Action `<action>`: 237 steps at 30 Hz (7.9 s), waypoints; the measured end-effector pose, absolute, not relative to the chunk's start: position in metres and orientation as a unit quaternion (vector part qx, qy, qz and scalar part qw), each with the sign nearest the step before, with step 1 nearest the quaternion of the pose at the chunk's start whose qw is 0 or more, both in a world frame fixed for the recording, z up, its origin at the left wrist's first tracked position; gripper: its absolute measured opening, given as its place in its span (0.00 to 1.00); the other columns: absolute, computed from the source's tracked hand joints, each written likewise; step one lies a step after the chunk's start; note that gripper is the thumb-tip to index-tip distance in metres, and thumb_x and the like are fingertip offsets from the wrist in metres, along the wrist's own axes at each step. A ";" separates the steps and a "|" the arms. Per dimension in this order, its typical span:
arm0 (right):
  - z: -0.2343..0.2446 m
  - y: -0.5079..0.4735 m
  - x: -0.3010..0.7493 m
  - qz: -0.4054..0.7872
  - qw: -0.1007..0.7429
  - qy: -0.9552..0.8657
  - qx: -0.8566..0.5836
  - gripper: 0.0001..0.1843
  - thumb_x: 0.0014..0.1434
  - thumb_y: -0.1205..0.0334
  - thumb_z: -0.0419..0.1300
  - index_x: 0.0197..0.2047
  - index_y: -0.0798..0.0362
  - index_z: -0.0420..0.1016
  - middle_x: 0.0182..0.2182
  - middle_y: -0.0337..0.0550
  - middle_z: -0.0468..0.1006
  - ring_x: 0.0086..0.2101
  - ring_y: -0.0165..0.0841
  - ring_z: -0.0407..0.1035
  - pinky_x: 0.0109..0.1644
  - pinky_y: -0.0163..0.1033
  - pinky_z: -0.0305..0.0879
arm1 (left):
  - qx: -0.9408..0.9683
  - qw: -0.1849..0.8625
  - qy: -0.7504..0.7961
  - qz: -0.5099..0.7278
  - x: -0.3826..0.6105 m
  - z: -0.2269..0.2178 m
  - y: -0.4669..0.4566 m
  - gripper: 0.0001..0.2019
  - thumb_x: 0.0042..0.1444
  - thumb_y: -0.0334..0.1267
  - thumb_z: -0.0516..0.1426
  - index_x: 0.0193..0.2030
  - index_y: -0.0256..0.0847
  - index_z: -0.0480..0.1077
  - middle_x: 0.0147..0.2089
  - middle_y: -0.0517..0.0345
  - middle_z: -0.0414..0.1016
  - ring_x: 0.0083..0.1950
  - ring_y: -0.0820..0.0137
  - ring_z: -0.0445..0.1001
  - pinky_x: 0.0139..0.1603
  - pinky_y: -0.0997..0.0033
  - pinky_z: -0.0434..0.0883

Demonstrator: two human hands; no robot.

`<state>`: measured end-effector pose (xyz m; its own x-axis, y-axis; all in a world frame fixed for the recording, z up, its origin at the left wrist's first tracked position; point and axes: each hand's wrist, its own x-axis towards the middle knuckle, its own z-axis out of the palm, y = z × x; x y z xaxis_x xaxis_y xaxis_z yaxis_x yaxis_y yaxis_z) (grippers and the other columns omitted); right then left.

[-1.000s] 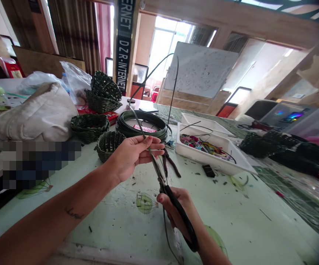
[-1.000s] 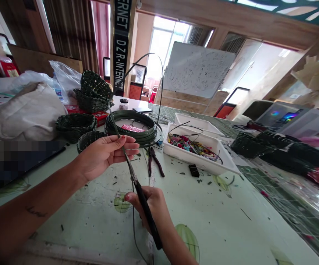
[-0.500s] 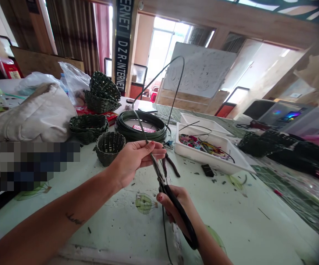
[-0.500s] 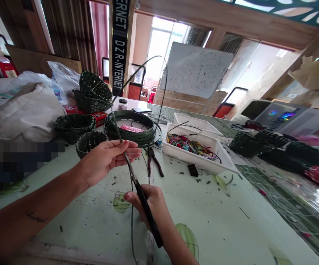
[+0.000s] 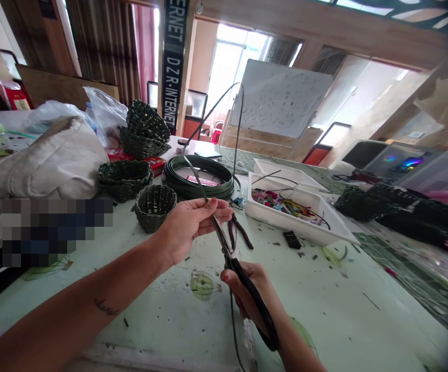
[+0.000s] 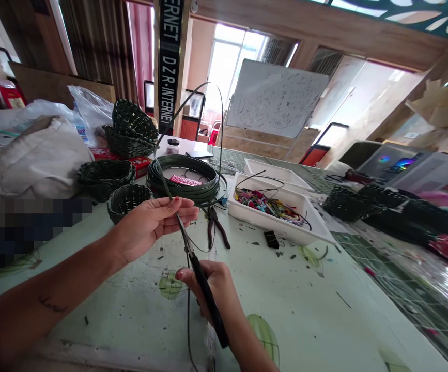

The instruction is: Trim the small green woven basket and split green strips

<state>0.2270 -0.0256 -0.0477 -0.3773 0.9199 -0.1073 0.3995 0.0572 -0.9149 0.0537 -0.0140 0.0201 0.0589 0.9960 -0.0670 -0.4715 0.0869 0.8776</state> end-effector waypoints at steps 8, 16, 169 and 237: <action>-0.037 -0.028 0.225 0.443 0.237 -0.685 -0.527 0.32 0.44 0.31 0.59 0.19 0.50 0.54 0.13 0.30 0.48 0.14 0.23 0.47 0.17 0.32 0.40 | 0.362 0.650 0.332 0.580 0.033 0.027 -0.004 0.12 0.62 0.39 0.54 0.43 0.30 0.73 0.46 0.41 0.79 0.49 0.62 0.77 0.54 0.61 0.70; -0.040 -0.025 0.225 0.386 0.241 -0.727 -0.514 0.33 0.45 0.31 0.60 0.18 0.51 0.52 0.15 0.32 0.48 0.19 0.24 0.46 0.20 0.32 0.39 | 0.357 0.644 0.329 0.591 0.029 0.026 -0.005 0.07 0.59 0.36 0.57 0.39 0.34 0.73 0.44 0.48 0.80 0.49 0.62 0.77 0.56 0.59 0.69; -0.033 -0.029 0.232 0.511 0.208 -0.688 -0.472 0.36 0.45 0.23 0.53 0.21 0.51 0.53 0.14 0.31 0.53 0.15 0.25 0.55 0.17 0.30 0.49 | 0.321 0.632 0.366 0.603 0.040 0.023 -0.008 0.08 0.62 0.35 0.53 0.40 0.33 0.72 0.43 0.44 0.79 0.45 0.62 0.79 0.46 0.65 0.74; -0.036 -0.035 0.223 0.512 0.231 -0.649 -0.514 0.35 0.43 0.27 0.59 0.17 0.50 0.50 0.11 0.30 0.52 0.11 0.22 0.51 0.13 0.29 0.45 | 0.303 0.627 0.379 0.610 0.057 0.018 -0.017 0.10 0.62 0.36 0.53 0.40 0.32 0.73 0.43 0.42 0.80 0.46 0.64 0.78 0.46 0.67 0.75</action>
